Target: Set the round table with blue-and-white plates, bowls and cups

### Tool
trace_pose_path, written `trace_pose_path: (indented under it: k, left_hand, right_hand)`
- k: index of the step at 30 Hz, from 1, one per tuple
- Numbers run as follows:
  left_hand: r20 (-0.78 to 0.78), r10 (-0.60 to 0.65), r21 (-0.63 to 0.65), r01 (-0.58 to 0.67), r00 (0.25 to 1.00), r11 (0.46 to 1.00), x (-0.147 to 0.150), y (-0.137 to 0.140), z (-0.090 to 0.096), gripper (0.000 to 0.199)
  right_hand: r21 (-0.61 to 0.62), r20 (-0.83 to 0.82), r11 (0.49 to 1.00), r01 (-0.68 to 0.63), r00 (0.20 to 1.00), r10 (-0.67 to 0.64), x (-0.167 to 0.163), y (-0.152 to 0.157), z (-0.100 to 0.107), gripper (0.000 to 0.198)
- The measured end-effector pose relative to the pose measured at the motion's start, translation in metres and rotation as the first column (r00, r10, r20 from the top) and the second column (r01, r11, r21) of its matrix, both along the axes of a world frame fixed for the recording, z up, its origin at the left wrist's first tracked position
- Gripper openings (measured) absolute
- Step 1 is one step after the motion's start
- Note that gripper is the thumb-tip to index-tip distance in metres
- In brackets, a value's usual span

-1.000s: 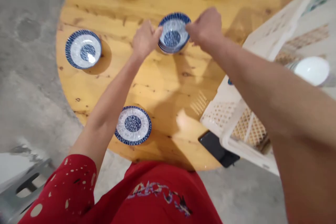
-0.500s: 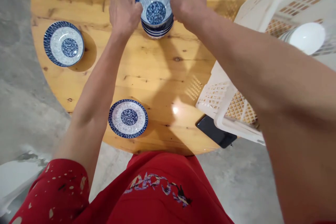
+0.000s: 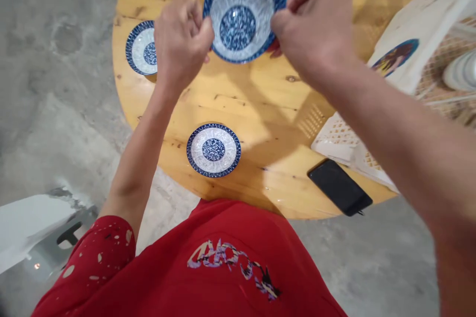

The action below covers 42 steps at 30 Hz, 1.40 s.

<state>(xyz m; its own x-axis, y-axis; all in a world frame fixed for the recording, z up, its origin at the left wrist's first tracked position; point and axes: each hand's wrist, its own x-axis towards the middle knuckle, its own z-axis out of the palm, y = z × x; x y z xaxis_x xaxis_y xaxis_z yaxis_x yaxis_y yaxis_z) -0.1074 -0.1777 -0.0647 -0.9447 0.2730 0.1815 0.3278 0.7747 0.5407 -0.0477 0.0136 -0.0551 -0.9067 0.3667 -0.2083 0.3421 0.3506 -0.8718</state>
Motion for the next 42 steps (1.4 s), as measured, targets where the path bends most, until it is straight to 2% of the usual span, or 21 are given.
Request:
trace_pose_path:
  k: [2,3,7,10,13,15,20,27,32,36,39,42]
  left_hand:
    - [0.068,0.021,0.001,-0.021,0.997,1.0,0.032,-0.022,-0.006,0.022]
    - [0.115,0.032,0.0,-0.033,0.993,0.999,0.048,-0.032,-0.01,0.022]
    - [0.3,0.103,-0.001,-0.108,0.948,0.994,0.111,-0.067,-0.042,0.021]
    - [0.388,0.156,-0.046,-0.15,0.908,0.988,0.15,-0.087,-0.069,0.022]
    - [0.427,0.202,-0.107,-0.172,0.882,0.979,0.179,-0.1,-0.091,0.022]
    - [0.431,0.226,-0.149,-0.178,0.874,0.973,0.19,-0.106,-0.101,0.023]
    - [0.456,0.246,-0.239,-0.149,0.855,0.96,0.201,-0.106,-0.112,0.021]
    - [0.458,0.271,-0.295,-0.143,0.847,0.945,0.201,-0.101,-0.112,0.02]
    - [0.481,0.265,-0.291,-0.133,0.836,0.947,0.198,-0.102,-0.11,0.018]
    - [0.498,0.263,-0.236,-0.163,0.826,0.958,0.198,-0.108,-0.108,0.022]
    - [0.499,0.288,-0.171,-0.233,0.817,0.957,0.195,-0.118,-0.105,0.03]
    - [0.478,0.324,-0.144,-0.291,0.816,0.946,0.187,-0.126,-0.1,0.031]
  right_hand:
    - [0.167,-0.067,0.985,-0.05,0.996,0.062,0.021,-0.018,-0.01,0.02]
    - [0.174,-0.047,0.983,-0.066,0.996,0.075,0.032,-0.027,-0.017,0.024]
    - [0.085,0.152,0.989,-0.117,0.983,0.103,0.081,-0.059,-0.055,0.024]
    - [0.051,0.206,0.986,-0.159,0.968,0.145,0.117,-0.076,-0.088,0.02]
    - [0.053,0.238,0.979,-0.198,0.954,0.18,0.144,-0.088,-0.114,0.017]
    - [0.065,0.261,0.973,-0.223,0.945,0.199,0.156,-0.094,-0.124,0.015]
    - [0.111,0.318,0.961,-0.253,0.925,0.207,0.169,-0.098,-0.133,0.01]
    - [0.126,0.33,0.953,-0.276,0.918,0.222,0.172,-0.095,-0.138,0.007]
    - [0.096,0.335,0.956,-0.277,0.913,0.231,0.172,-0.096,-0.139,0.009]
    - [0.036,0.32,0.962,-0.272,0.915,0.247,0.173,-0.091,-0.133,0.007]
    - [0.011,0.282,0.98,-0.2,0.941,0.189,0.171,-0.077,-0.125,0.008]
    - [-0.043,0.224,0.998,-0.05,0.973,0.058,0.167,-0.058,-0.115,0.008]
